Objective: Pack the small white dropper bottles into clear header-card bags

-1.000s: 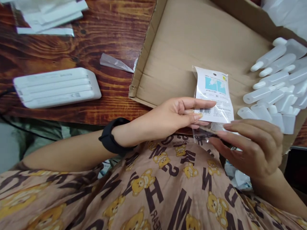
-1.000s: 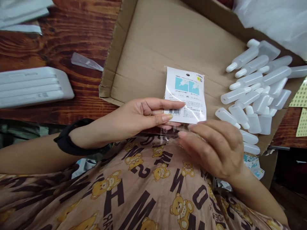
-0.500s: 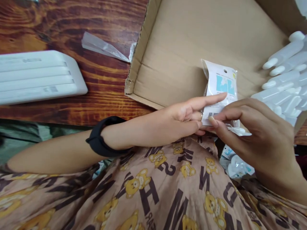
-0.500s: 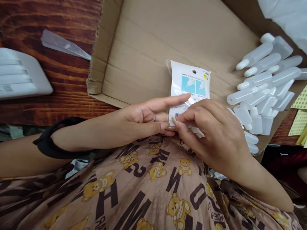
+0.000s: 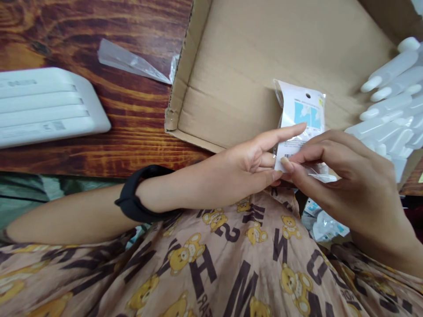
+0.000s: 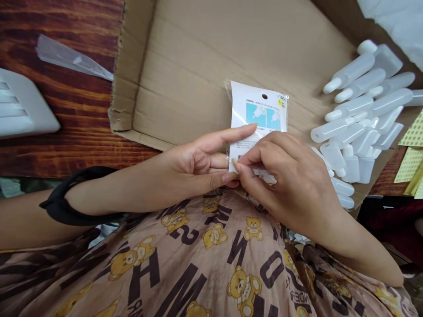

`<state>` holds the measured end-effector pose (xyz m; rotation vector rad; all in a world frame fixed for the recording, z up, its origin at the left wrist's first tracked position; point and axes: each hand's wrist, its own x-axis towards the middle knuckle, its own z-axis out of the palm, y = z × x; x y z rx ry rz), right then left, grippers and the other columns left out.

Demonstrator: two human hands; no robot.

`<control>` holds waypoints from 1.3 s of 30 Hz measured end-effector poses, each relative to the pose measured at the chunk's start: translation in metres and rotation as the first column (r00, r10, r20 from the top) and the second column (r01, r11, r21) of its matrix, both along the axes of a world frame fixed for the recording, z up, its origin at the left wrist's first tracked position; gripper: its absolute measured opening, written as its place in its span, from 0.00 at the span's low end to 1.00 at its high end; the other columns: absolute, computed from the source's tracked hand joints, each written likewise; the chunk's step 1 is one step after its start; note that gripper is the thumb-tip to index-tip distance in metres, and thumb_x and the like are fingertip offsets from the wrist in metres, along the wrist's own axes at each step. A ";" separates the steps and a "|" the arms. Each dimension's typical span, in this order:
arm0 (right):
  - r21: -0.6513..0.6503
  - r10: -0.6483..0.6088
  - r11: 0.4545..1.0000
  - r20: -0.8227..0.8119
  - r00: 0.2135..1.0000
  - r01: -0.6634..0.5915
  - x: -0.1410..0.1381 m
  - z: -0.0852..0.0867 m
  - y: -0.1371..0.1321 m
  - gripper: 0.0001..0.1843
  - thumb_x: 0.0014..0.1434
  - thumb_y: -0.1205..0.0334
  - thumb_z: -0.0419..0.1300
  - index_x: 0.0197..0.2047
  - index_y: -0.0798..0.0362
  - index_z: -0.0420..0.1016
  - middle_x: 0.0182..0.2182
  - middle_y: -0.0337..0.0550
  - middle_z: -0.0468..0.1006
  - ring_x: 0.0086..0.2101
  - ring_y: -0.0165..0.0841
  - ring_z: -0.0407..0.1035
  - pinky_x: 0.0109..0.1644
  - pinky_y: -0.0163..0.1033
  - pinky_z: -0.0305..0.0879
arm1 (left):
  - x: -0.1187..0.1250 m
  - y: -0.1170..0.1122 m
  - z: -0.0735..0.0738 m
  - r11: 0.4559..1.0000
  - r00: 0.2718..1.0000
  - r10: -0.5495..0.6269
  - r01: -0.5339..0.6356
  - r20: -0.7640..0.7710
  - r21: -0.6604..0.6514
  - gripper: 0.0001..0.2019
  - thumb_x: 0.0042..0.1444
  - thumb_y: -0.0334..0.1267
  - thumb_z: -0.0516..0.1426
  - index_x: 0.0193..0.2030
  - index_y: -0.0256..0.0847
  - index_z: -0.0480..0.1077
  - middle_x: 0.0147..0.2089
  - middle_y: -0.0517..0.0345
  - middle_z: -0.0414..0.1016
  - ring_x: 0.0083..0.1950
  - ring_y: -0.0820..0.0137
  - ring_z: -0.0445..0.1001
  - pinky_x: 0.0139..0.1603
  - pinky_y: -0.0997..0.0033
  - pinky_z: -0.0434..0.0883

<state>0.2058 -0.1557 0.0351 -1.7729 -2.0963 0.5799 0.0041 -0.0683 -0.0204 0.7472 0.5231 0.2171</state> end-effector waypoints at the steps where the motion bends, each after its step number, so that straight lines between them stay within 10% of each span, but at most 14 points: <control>1: -0.004 0.000 1.000 0.001 1.000 0.000 0.000 0.000 0.000 0.05 0.70 0.66 0.66 0.41 0.48 0.75 0.36 0.40 0.82 0.39 0.36 0.78 0.46 0.43 0.72 | 0.000 0.001 0.000 0.998 0.999 -0.049 0.049 0.008 0.031 0.32 0.65 0.36 0.69 0.74 0.52 0.70 0.36 0.64 0.85 0.49 0.60 0.87 0.46 0.67 0.84; 12: 0.010 -0.027 1.000 0.005 1.000 0.027 -0.002 -0.001 -0.002 0.04 0.70 0.64 0.67 0.41 0.46 0.78 0.37 0.41 0.84 0.39 0.37 0.79 0.44 0.44 0.72 | -0.001 -0.005 -0.001 0.965 0.998 -0.058 0.052 0.017 0.258 0.31 0.71 0.40 0.63 0.78 0.52 0.64 0.51 0.59 0.87 0.63 0.59 0.82 0.64 0.63 0.79; 21: 0.039 -0.178 0.983 -0.073 0.981 0.181 -0.005 -0.006 -0.010 0.09 0.68 0.60 0.70 0.51 0.43 0.79 0.35 0.37 0.83 0.32 0.35 0.77 0.40 0.44 0.74 | -0.004 -0.010 0.001 0.965 0.996 -0.090 0.081 0.023 0.250 0.35 0.73 0.42 0.61 0.82 0.60 0.54 0.53 0.63 0.88 0.61 0.61 0.84 0.63 0.62 0.80; 33: 0.030 -0.091 0.995 -0.090 0.992 0.094 -0.006 -0.001 -0.002 0.06 0.70 0.64 0.66 0.40 0.44 0.79 0.33 0.38 0.83 0.32 0.35 0.76 0.40 0.45 0.70 | -0.006 -0.011 0.002 0.970 0.992 -0.122 0.116 0.017 0.213 0.36 0.72 0.43 0.62 0.82 0.61 0.54 0.60 0.61 0.86 0.65 0.61 0.83 0.62 0.65 0.81; 39: 0.047 -0.078 0.996 -0.064 0.995 0.081 -0.005 0.000 -0.001 0.06 0.69 0.65 0.67 0.39 0.45 0.78 0.32 0.37 0.82 0.32 0.34 0.75 0.40 0.44 0.69 | -0.006 -0.013 0.003 0.937 0.997 -0.069 0.052 0.037 0.344 0.33 0.72 0.37 0.60 0.80 0.60 0.60 0.78 0.63 0.69 0.74 0.58 0.76 0.75 0.57 0.72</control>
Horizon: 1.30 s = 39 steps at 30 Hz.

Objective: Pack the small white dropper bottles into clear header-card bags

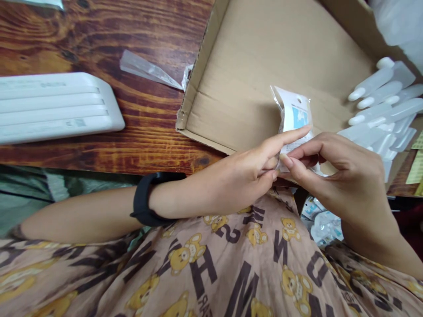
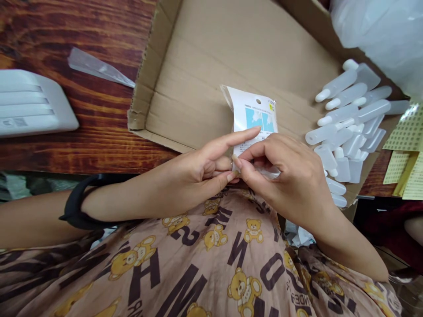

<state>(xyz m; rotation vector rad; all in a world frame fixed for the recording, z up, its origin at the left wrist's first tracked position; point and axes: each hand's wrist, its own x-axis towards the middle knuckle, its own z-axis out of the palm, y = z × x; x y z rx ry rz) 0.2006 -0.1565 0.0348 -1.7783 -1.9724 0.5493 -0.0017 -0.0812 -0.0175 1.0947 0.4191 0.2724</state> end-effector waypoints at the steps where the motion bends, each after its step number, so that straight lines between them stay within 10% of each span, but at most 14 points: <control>1: 0.005 0.009 1.000 0.000 1.000 -0.009 0.000 0.000 0.001 0.06 0.69 0.66 0.67 0.39 0.45 0.77 0.32 0.37 0.82 0.32 0.34 0.75 0.39 0.44 0.70 | 0.000 -0.001 0.001 0.999 1.000 0.013 -0.013 0.011 0.035 0.32 0.73 0.36 0.59 0.80 0.60 0.61 0.80 0.64 0.66 0.75 0.57 0.74 0.77 0.55 0.70; 6: -0.006 0.005 1.000 0.006 1.000 -0.005 0.000 -0.002 0.004 0.08 0.66 0.68 0.67 0.37 0.46 0.76 0.32 0.37 0.83 0.33 0.34 0.76 0.39 0.43 0.71 | 0.003 -0.004 0.004 0.991 0.998 0.059 -0.056 -0.020 0.124 0.31 0.72 0.34 0.58 0.79 0.56 0.63 0.78 0.62 0.70 0.73 0.56 0.75 0.78 0.55 0.70; 9: -0.016 0.026 1.000 0.032 0.999 -0.026 0.000 -0.001 0.006 0.06 0.67 0.65 0.67 0.38 0.45 0.77 0.32 0.38 0.83 0.33 0.36 0.77 0.38 0.44 0.71 | 0.005 -0.004 0.001 0.999 0.995 0.041 -0.039 -0.090 0.025 0.33 0.72 0.37 0.60 0.81 0.54 0.61 0.59 0.56 0.85 0.60 0.59 0.83 0.67 0.60 0.77; 14: 0.089 -0.106 0.991 0.023 0.994 0.104 0.019 0.018 -0.003 0.09 0.71 0.60 0.65 0.53 0.43 0.81 0.46 0.45 0.83 0.43 0.39 0.78 0.47 0.46 0.74 | 0.000 0.008 0.003 0.997 0.993 -0.008 -0.001 -0.119 -0.075 0.31 0.75 0.44 0.59 0.81 0.55 0.59 0.34 0.63 0.81 0.40 0.66 0.81 0.50 0.66 0.79; 17: 0.099 -0.225 0.967 -0.104 0.969 0.235 0.045 0.022 -0.021 0.13 0.70 0.61 0.66 0.57 0.42 0.81 0.49 0.45 0.82 0.47 0.40 0.78 0.51 0.46 0.74 | -0.008 0.016 0.008 0.981 0.991 0.010 -0.036 -0.137 -0.190 0.34 0.73 0.45 0.62 0.82 0.51 0.59 0.39 0.60 0.85 0.43 0.67 0.83 0.50 0.68 0.78; 20: -0.035 -0.049 0.998 -0.208 0.977 0.042 0.062 0.006 -0.039 0.19 0.65 0.61 0.72 0.58 0.42 0.80 0.48 0.44 0.83 0.50 0.41 0.78 0.54 0.47 0.76 | -0.012 0.018 0.011 0.939 0.993 0.028 -0.066 -0.117 -0.336 0.38 0.70 0.44 0.66 0.82 0.48 0.57 0.47 0.52 0.89 0.49 0.65 0.86 0.54 0.68 0.80; 26: 0.252 -0.083 0.953 -0.323 0.943 0.170 0.048 -0.035 -0.049 0.09 0.63 0.65 0.72 0.44 0.40 0.86 0.38 0.39 0.81 0.40 0.36 0.77 0.45 0.44 0.76 | -0.006 0.013 0.011 0.908 0.987 0.066 -0.120 -0.145 -0.402 0.37 0.69 0.41 0.67 0.81 0.47 0.61 0.52 0.50 0.89 0.48 0.68 0.88 0.54 0.73 0.82; 35: -0.229 -0.306 0.951 -0.595 0.743 0.208 0.048 -0.023 -0.048 0.15 0.67 0.52 0.71 0.32 0.50 0.79 0.28 0.36 0.77 0.29 0.29 0.71 0.32 0.34 0.68 | -0.016 0.008 0.004 0.916 0.993 0.019 -0.065 -0.120 -0.395 0.40 0.69 0.42 0.66 0.83 0.52 0.55 0.54 0.49 0.89 0.54 0.62 0.89 0.56 0.68 0.84; 39: -0.338 -0.234 0.939 -0.513 0.826 0.056 0.057 0.001 -0.045 0.13 0.68 0.51 0.70 0.37 0.50 0.81 0.31 0.38 0.83 0.31 0.29 0.75 0.34 0.33 0.70 | -0.034 0.032 0.015 0.975 0.966 -0.196 0.173 -0.168 -0.141 0.36 0.74 0.48 0.61 0.84 0.54 0.54 0.45 0.52 0.90 0.43 0.62 0.89 0.44 0.68 0.85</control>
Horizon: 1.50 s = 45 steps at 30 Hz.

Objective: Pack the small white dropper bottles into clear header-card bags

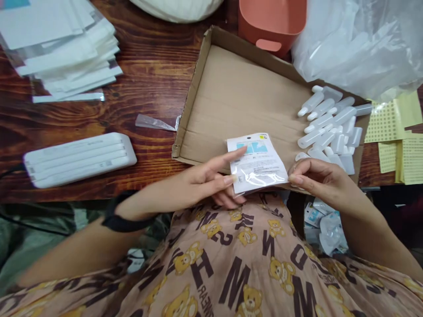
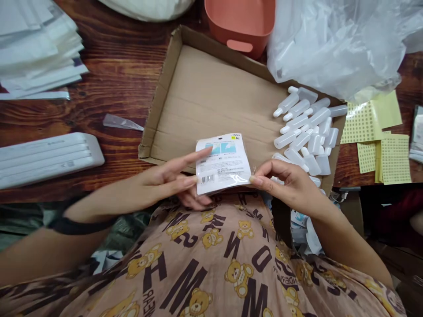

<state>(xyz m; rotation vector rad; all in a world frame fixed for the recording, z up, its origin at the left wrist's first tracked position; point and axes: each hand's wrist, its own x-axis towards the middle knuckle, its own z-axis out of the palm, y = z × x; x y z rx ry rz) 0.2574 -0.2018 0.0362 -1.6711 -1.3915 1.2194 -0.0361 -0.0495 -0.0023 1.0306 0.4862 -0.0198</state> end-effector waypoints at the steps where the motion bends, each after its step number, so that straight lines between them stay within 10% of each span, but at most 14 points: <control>1: 0.009 0.060 0.998 0.050 0.997 -0.061 0.003 0.007 0.001 0.11 0.69 0.51 0.69 0.39 0.49 0.82 0.33 0.38 0.84 0.32 0.29 0.78 0.36 0.33 0.71 | -0.001 0.011 0.008 0.987 1.000 -0.010 0.012 -0.016 0.159 0.31 0.73 0.49 0.60 0.80 0.53 0.62 0.42 0.53 0.90 0.40 0.63 0.88 0.41 0.69 0.84; 4: 0.072 0.240 0.962 0.241 0.940 -0.264 0.007 0.028 0.006 0.06 0.71 0.55 0.67 0.44 0.47 0.82 0.38 0.39 0.87 0.37 0.32 0.82 0.40 0.35 0.74 | 0.016 0.045 0.042 0.725 0.983 0.167 -0.178 0.081 0.666 0.20 0.65 0.44 0.69 0.62 0.50 0.81 0.51 0.55 0.87 0.55 0.61 0.83 0.57 0.68 0.81; 6: 0.101 0.333 0.916 0.351 0.875 -0.389 0.005 0.044 0.012 0.05 0.73 0.57 0.65 0.47 0.47 0.81 0.41 0.39 0.87 0.39 0.32 0.83 0.42 0.36 0.76 | 0.048 0.059 0.066 0.633 0.994 -0.025 -0.066 0.105 0.772 0.19 0.55 0.37 0.75 0.54 0.46 0.85 0.59 0.55 0.85 0.68 0.58 0.76 0.73 0.64 0.71; 9: 0.120 0.401 0.852 0.476 0.783 -0.510 -0.002 0.071 0.019 0.06 0.77 0.58 0.60 0.50 0.45 0.79 0.44 0.40 0.88 0.42 0.34 0.84 0.45 0.38 0.78 | 0.109 0.062 0.090 0.621 0.957 -0.284 0.229 -0.057 0.749 0.14 0.53 0.26 0.71 0.46 0.41 0.85 0.46 0.61 0.89 0.59 0.62 0.84 0.67 0.67 0.73; 13: 0.151 0.326 0.859 0.574 0.751 -0.488 0.000 0.087 0.010 0.08 0.78 0.59 0.58 0.49 0.44 0.80 0.43 0.40 0.87 0.40 0.35 0.83 0.44 0.40 0.79 | 0.154 0.052 0.091 0.525 0.722 -0.657 0.644 -0.216 0.556 0.09 0.57 0.29 0.68 0.45 0.36 0.86 0.33 0.62 0.86 0.41 0.63 0.86 0.46 0.68 0.79; 18: 0.308 -0.150 0.951 0.447 0.882 0.005 0.023 0.048 -0.027 0.16 0.71 0.55 0.68 0.60 0.42 0.79 0.48 0.42 0.87 0.46 0.36 0.84 0.51 0.39 0.80 | 0.126 0.048 0.067 0.672 0.867 -0.499 0.383 0.005 0.634 0.14 0.66 0.35 0.64 0.56 0.44 0.84 0.53 0.60 0.88 0.53 0.67 0.84 0.54 0.74 0.76; 26: 0.353 -0.255 0.924 0.288 0.923 0.145 0.005 -0.004 -0.042 0.08 0.70 0.57 0.68 0.50 0.46 0.86 0.41 0.41 0.90 0.36 0.35 0.84 0.41 0.37 0.82 | 0.092 0.014 0.057 0.904 0.975 -0.121 0.030 0.187 0.427 0.09 0.74 0.40 0.58 0.47 0.37 0.76 0.52 0.48 0.87 0.50 0.68 0.85 0.53 0.69 0.80; 32: 0.474 -0.321 0.854 0.154 0.935 0.214 -0.001 -0.003 -0.039 0.04 0.68 0.64 0.69 0.40 0.46 0.86 0.36 0.38 0.90 0.33 0.34 0.84 0.39 0.36 0.81 | 0.096 0.001 0.068 0.855 0.953 0.028 -0.178 0.300 0.488 0.09 0.73 0.39 0.62 0.51 0.42 0.84 0.58 0.53 0.88 0.59 0.67 0.85 0.61 0.72 0.79; 37: 0.531 -0.338 0.811 0.081 0.938 0.246 -0.005 0.004 -0.039 0.05 0.66 0.67 0.70 0.39 0.47 0.86 0.34 0.37 0.89 0.31 0.32 0.83 0.38 0.34 0.79 | 0.099 -0.009 0.068 0.845 0.930 0.210 -0.329 0.303 0.423 0.11 0.72 0.45 0.64 0.46 0.43 0.86 0.48 0.54 0.90 0.48 0.68 0.87 0.51 0.74 0.81; 41: 0.516 -0.359 0.800 0.002 0.933 0.307 -0.012 -0.005 -0.042 0.06 0.67 0.66 0.70 0.36 0.47 0.85 0.31 0.36 0.87 0.29 0.30 0.79 0.35 0.33 0.76 | 0.101 -0.011 0.065 0.898 0.944 0.215 -0.291 0.251 0.328 0.12 0.72 0.47 0.64 0.47 0.45 0.87 0.47 0.55 0.90 0.46 0.70 0.86 0.49 0.75 0.80; 45: 0.466 -0.527 0.717 -0.125 0.841 0.519 -0.012 -0.024 -0.054 0.08 0.69 0.59 0.69 0.35 0.47 0.85 0.27 0.36 0.83 0.26 0.29 0.74 0.32 0.34 0.72 | 0.099 -0.002 0.062 0.970 0.981 -0.024 -0.024 0.194 0.240 0.17 0.69 0.45 0.66 0.62 0.47 0.82 0.58 0.50 0.87 0.57 0.63 0.85 0.56 0.68 0.81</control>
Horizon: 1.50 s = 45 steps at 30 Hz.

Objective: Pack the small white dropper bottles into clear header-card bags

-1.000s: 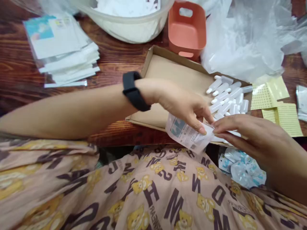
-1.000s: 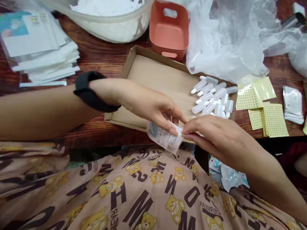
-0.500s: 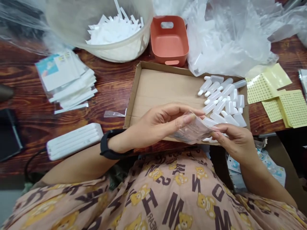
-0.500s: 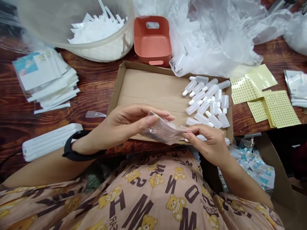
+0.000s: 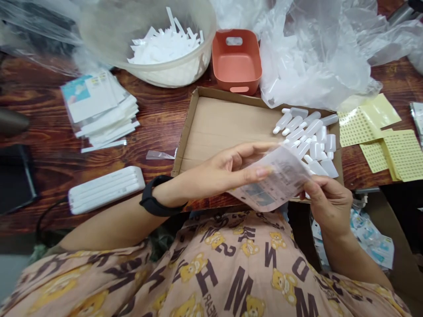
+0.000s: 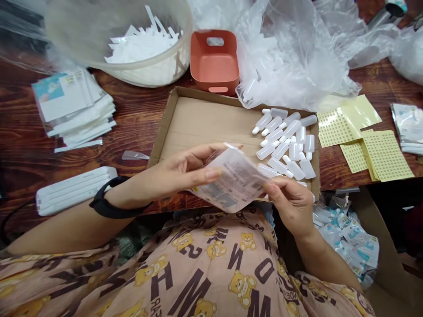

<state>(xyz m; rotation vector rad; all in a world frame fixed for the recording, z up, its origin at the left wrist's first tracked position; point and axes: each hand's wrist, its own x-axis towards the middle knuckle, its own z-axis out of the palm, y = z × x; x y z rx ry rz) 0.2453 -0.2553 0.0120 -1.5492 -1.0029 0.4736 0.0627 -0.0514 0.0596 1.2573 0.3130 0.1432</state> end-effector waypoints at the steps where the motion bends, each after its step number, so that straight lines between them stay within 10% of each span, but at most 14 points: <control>1: -0.025 -0.014 1.000 -0.022 1.000 0.014 0.003 -0.003 -0.003 0.09 0.69 0.57 0.70 0.35 0.47 0.85 0.27 0.36 0.82 0.26 0.29 0.73 0.32 0.34 0.72 | -0.002 0.003 -0.001 0.998 0.998 -0.063 0.062 -0.018 -0.026 0.20 0.69 0.45 0.66 0.65 0.46 0.80 0.58 0.49 0.87 0.58 0.61 0.85 0.56 0.66 0.81; 6: -0.280 0.190 0.938 -0.080 0.978 -0.205 0.034 0.021 0.001 0.15 0.67 0.44 0.70 0.42 0.46 0.89 0.31 0.41 0.87 0.30 0.34 0.79 0.32 0.36 0.75 | -0.013 0.014 0.001 0.958 0.949 -0.191 0.236 -0.251 0.161 0.20 0.69 0.43 0.64 0.65 0.47 0.80 0.61 0.55 0.86 0.59 0.63 0.84 0.57 0.69 0.78; 9: -0.416 0.244 0.880 -0.021 0.970 -0.230 0.045 0.056 0.023 0.14 0.67 0.44 0.69 0.43 0.44 0.90 0.35 0.41 0.89 0.36 0.34 0.82 0.35 0.36 0.75 | -0.015 0.015 0.010 0.841 0.875 -0.253 0.410 -0.414 0.353 0.21 0.68 0.46 0.64 0.66 0.49 0.80 0.61 0.60 0.86 0.57 0.64 0.84 0.56 0.73 0.75; 14: -0.629 0.738 0.483 -0.083 0.669 -0.610 0.048 0.088 0.066 0.15 0.68 0.44 0.67 0.47 0.42 0.91 0.35 0.39 0.89 0.31 0.32 0.80 0.32 0.35 0.70 | -0.013 0.009 0.015 0.694 0.805 -0.299 0.552 -0.513 0.463 0.22 0.69 0.48 0.60 0.68 0.54 0.79 0.51 0.62 0.89 0.42 0.68 0.84 0.40 0.75 0.69; 18: -0.658 0.839 0.365 -0.073 0.539 -0.658 0.046 0.088 0.077 0.13 0.70 0.48 0.66 0.45 0.42 0.91 0.32 0.39 0.88 0.26 0.31 0.78 0.26 0.36 0.65 | -0.018 0.006 0.009 0.754 0.848 -0.286 0.487 -0.446 0.441 0.19 0.66 0.46 0.62 0.62 0.54 0.83 0.41 0.63 0.89 0.32 0.69 0.80 0.33 0.75 0.65; 23: -0.665 0.878 0.385 0.051 0.476 -0.640 0.039 0.090 0.077 0.11 0.69 0.56 0.65 0.37 0.44 0.89 0.24 0.34 0.83 0.18 0.26 0.69 0.21 0.36 0.57 | -0.019 0.005 0.005 0.877 0.883 -0.274 0.392 -0.382 0.277 0.13 0.65 0.46 0.66 0.53 0.52 0.87 0.42 0.61 0.89 0.35 0.67 0.82 0.36 0.76 0.69; 29: -0.690 0.821 0.344 -0.109 0.561 -0.637 0.040 0.083 0.082 0.11 0.66 0.52 0.69 0.34 0.44 0.88 0.20 0.32 0.79 0.16 0.24 0.63 0.18 0.35 0.53 | -0.019 0.002 -0.007 0.902 0.893 -0.329 0.394 -0.308 0.177 0.13 0.70 0.44 0.61 0.44 0.47 0.89 0.39 0.59 0.88 0.37 0.66 0.82 0.40 0.74 0.73; 37: -0.567 0.615 0.658 0.025 0.788 -0.496 0.033 0.083 0.063 0.17 0.63 0.42 0.72 0.41 0.47 0.88 0.34 0.41 0.85 0.30 0.31 0.75 0.30 0.36 0.68 | -0.023 0.000 -0.007 0.962 0.918 -0.247 0.271 -0.311 0.033 0.12 0.68 0.43 0.62 0.43 0.45 0.89 0.39 0.56 0.88 0.36 0.66 0.82 0.37 0.71 0.78; 45: -0.558 0.588 0.691 0.064 0.806 -0.460 0.025 0.072 0.052 0.12 0.65 0.47 0.72 0.35 0.44 0.85 0.34 0.40 0.85 0.33 0.34 0.76 0.33 0.39 0.67 | -0.022 -0.003 -0.001 0.956 0.923 -0.223 0.270 -0.315 0.116 0.12 0.67 0.43 0.62 0.43 0.50 0.90 0.38 0.59 0.88 0.39 0.64 0.84 0.39 0.71 0.79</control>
